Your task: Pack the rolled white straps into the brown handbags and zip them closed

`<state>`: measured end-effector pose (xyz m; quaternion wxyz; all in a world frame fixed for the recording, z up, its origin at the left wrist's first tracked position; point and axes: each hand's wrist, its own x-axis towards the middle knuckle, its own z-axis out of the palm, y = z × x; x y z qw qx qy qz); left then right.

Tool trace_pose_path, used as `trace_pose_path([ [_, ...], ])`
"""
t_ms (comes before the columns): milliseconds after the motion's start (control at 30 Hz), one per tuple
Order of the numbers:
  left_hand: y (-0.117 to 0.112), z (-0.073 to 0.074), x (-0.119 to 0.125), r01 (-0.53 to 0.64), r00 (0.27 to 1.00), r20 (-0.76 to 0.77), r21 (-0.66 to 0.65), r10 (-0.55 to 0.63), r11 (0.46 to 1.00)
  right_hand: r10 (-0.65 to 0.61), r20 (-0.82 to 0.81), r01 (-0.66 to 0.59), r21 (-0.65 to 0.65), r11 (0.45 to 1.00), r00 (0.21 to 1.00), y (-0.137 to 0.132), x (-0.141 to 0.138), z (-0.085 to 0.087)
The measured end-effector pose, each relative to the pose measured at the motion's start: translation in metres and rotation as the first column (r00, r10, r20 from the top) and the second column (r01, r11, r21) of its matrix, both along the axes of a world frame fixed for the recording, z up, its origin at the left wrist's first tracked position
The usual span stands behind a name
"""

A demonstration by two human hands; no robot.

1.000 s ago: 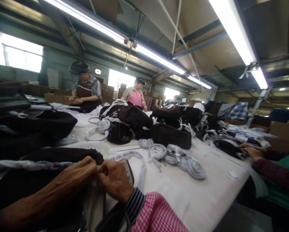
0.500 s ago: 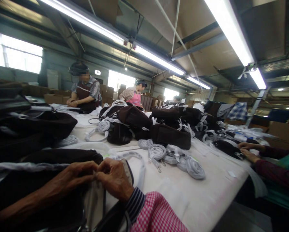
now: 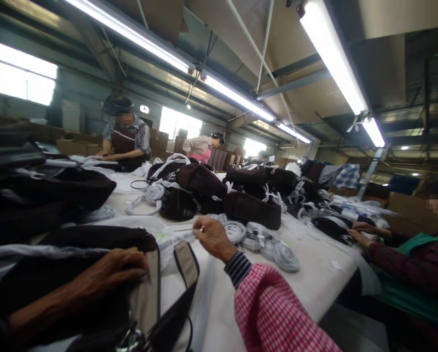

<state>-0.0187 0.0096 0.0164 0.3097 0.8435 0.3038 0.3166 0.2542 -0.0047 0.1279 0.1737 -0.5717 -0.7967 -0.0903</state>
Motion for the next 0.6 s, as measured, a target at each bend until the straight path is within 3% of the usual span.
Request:
trace_pose_path([
  [67,-0.001,0.000,0.000,-0.015,1.000,-0.003,0.014,0.015,1.000,-0.110,0.101,0.105,0.048,0.993,0.989,0.003,0.031,0.012],
  [133,-0.002,0.002,0.001,-0.056,0.998,-0.014,0.034,0.057,0.998,-0.201,0.198,0.191,0.066,0.979,0.959,0.009,0.059,0.011],
  [267,-0.005,0.009,0.000,-0.087,0.996,0.039,0.018,0.086,0.996,-0.308,0.354,0.314,0.041,0.949,0.883,0.025,0.098,-0.018],
  [400,-0.008,0.016,0.000,-0.024,0.988,0.151,-0.081,0.036,0.996,-0.338,0.423,0.357,0.035,0.933,0.841,0.041,0.115,-0.042],
  [600,-0.009,0.017,0.001,-0.020,0.960,0.273,-0.121,0.053,0.992,-0.294,0.442,0.297,0.065,0.953,0.847,0.046,0.122,-0.053],
])
